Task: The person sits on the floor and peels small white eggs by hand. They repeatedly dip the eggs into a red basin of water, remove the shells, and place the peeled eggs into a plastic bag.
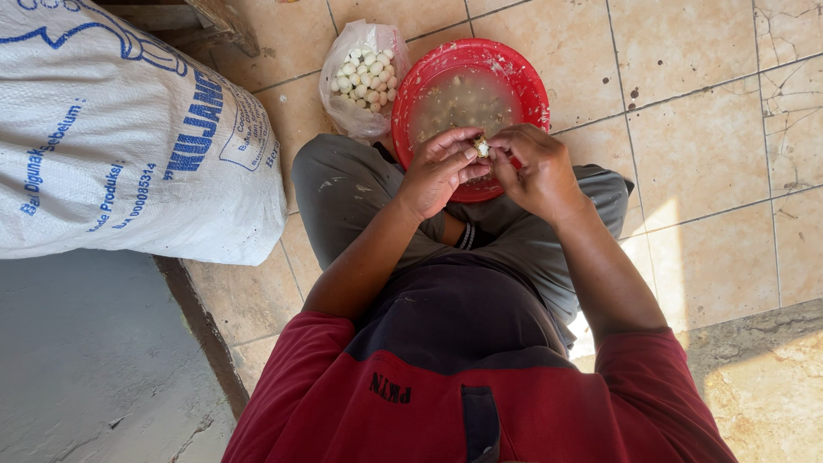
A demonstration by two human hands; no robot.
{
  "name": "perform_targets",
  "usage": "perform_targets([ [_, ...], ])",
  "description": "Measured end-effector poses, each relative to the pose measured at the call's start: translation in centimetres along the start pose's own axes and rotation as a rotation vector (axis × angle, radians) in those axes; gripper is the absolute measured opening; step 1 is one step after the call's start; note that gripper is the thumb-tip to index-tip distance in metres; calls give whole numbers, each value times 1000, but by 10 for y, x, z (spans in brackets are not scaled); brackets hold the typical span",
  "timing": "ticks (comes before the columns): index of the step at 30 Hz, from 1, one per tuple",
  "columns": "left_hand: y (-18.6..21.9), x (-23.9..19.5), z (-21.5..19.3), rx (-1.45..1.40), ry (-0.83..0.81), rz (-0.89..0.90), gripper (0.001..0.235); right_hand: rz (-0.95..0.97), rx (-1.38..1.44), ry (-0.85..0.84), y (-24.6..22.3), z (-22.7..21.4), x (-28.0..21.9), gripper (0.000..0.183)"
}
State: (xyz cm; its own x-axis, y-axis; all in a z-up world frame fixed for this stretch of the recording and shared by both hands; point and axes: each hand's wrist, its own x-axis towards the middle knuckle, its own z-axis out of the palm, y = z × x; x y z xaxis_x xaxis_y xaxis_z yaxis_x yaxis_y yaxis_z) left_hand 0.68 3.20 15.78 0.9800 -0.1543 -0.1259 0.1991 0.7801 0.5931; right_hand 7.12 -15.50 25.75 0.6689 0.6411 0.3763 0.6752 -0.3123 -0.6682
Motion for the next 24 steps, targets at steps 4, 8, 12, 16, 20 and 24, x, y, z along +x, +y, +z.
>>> perform_targets([
  [4, -6, 1, -5, 123, 62, 11, 34, -85, -122, 11, -3, -3, 6, 13],
  [8, -9, 0, 0, 246, 89, 33, 31, -62, -159, 6, -4, 0, 6, 17],
  [12, -11, 0, 5, 252, 88, 42, 28, -82, -19, 11, 6, -2, 1, 20],
  [16, -7, -2, 10, 181, 44, -15, 29, 179, 152, -55, 16, 0, -10, 13],
  [20, 0, -2, 18, 21, 12, -73, 30, 206, 162, -13, 31, 1, -12, 13],
  [24, 1, 1, 20, 59, 72, -61, 33, 216, 138, 52, 37, 5, -16, 16],
])
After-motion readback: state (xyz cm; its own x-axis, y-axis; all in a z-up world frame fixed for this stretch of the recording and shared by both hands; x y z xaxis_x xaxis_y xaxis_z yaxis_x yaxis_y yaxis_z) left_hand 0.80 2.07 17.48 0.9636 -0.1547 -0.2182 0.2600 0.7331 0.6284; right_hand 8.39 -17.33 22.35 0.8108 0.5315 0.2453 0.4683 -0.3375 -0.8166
